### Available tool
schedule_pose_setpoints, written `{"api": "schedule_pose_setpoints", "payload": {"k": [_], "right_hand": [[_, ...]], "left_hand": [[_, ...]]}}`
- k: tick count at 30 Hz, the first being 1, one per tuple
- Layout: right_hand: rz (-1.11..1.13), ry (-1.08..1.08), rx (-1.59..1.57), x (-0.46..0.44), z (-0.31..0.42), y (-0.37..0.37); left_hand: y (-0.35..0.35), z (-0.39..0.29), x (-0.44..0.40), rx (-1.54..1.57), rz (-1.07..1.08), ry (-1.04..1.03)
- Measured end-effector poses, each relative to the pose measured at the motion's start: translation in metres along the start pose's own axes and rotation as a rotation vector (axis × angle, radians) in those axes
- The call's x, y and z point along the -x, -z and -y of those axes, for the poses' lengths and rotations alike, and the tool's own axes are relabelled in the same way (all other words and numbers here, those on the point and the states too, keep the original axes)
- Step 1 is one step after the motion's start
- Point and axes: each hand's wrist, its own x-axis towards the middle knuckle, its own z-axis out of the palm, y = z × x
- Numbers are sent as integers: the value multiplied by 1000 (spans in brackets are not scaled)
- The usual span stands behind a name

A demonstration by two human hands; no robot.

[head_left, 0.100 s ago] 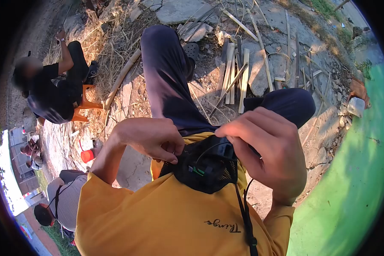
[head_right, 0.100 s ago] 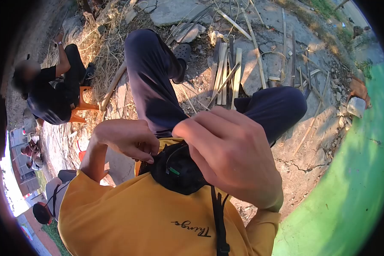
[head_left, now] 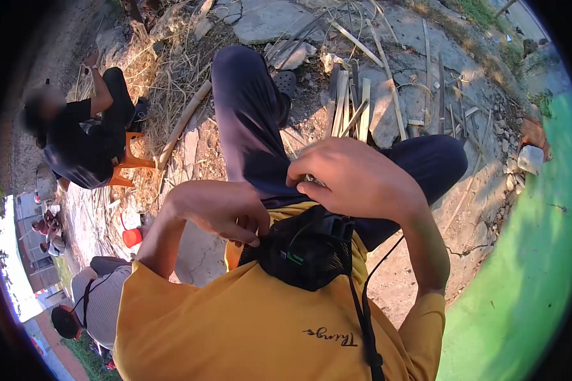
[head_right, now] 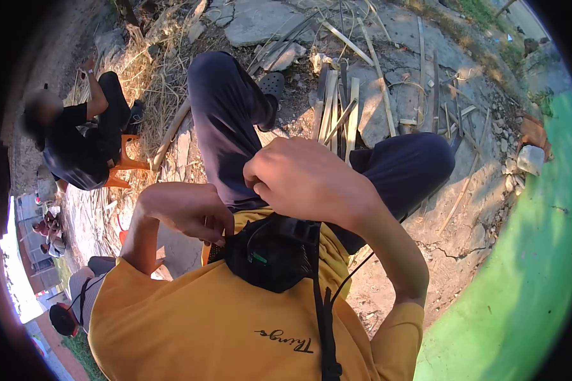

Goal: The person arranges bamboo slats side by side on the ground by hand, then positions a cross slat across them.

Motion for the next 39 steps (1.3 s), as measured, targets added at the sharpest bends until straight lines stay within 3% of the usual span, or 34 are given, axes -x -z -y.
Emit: {"api": "schedule_pose_setpoints", "payload": {"k": [3, 4, 6, 9, 11, 16, 18, 19, 21, 24, 26, 30, 32, 35, 39], "right_hand": [[472, 100, -14, -55, -24, -31], [469, 106, -18, -68, -29, -50], [874, 195, -155, -87, -31, -73], [944, 265, -174, -99, -31, -77], [912, 273, -158, -99, -30, -76], [794, 270, -42, -88, -21, -77], [570, 194, 84, -73, -8, -61], [575, 195, 86, -69, -7, -61], [371, 341, 59, -61, -7, -61], [348, 306, -101, -58, -3, -66], [330, 322, -44, -61, 1, -64], [250, 425, 29, -66, 6, -66], [237, 422, 107, -64, 7, -62], [285, 377, 125, -63, 5, -44], [350, 314, -11, -60, -14, -35]], "left_hand": [[-2, 4, 9, 0, -4, -54], [-3, 6, 13, 62, -16, -51], [-3, 13, 19, 126, -23, -47], [-1, 27, 20, 225, -66, -12], [4, 31, 13, 107, -25, 102], [-10, 72, -20, 303, 55, -6], [-19, 86, -26, 386, 21, -45], [-22, 90, -29, 496, -3, -15], [-26, 90, -32, 603, -28, 10], [-32, 77, -37, 620, -3, -103], [-34, 63, -37, 480, -107, 8], [-35, 65, -33, 521, -143, 63], [-32, 73, -34, 255, -55, 87], [-23, 86, -29, 364, 31, -76], [-13, 82, -23, 375, 85, -17]]}}
